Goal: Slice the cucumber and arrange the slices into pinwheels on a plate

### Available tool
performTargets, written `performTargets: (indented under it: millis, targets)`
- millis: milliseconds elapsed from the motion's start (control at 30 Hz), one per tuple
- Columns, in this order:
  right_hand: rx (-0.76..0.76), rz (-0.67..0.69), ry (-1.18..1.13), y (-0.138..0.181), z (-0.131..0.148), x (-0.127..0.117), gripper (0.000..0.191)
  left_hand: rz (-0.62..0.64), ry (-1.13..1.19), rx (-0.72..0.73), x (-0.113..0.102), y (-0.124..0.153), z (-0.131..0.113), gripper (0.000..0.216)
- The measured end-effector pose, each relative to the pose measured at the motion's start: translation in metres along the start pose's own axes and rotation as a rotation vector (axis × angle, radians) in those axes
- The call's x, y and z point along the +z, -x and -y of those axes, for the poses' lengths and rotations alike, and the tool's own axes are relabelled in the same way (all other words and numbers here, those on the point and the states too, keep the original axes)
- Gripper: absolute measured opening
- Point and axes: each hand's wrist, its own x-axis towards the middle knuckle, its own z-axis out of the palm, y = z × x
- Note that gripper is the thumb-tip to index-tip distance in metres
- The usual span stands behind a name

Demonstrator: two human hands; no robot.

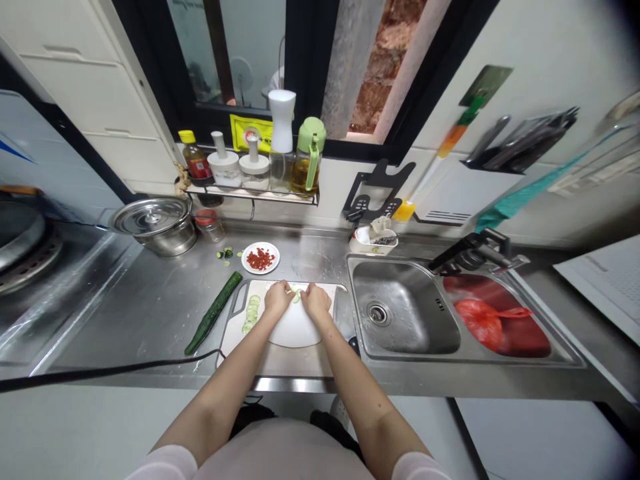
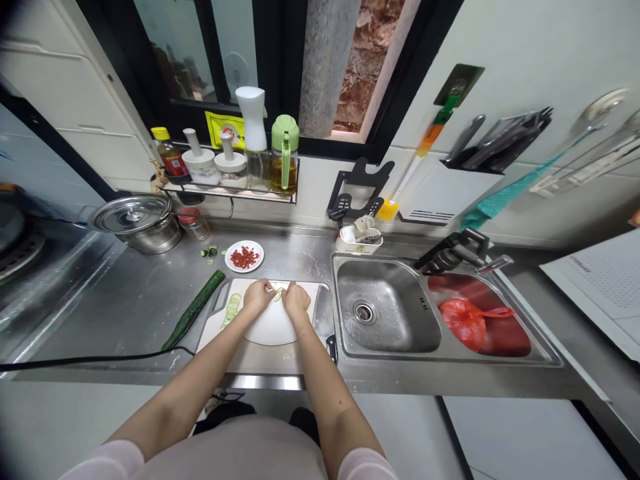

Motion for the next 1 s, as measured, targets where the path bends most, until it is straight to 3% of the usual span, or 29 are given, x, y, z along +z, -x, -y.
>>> performTargets:
  millis: [167,367,467,667,1000]
  targets:
    - [-0.013,-0.049,-0.075,0.004,-0.005,-0.003,0.023,-0.063,0.148,0.001,-0.001,0.000,0.005,0.010]
    - [-0.018,-0.108,-0.173,0.017,-0.018,-0.006,0.021,-0.296,0.446,-0.059,-0.007,0.013,0.021,0.018]
    - [-0.024,-0.121,-0.220,0.027,-0.024,-0.002,0.020,-0.347,0.528,-0.068,-0.010,0.028,0.032,0.023]
    - [-0.065,-0.119,-0.273,0.056,-0.031,0.010,0.019,-0.317,0.521,-0.026,-0.017,0.060,0.060,0.028]
    - [-0.124,-0.179,-0.313,0.090,-0.046,0.012,0.018,-0.188,0.136,-0.055,-0.042,0.104,0.127,0.026]
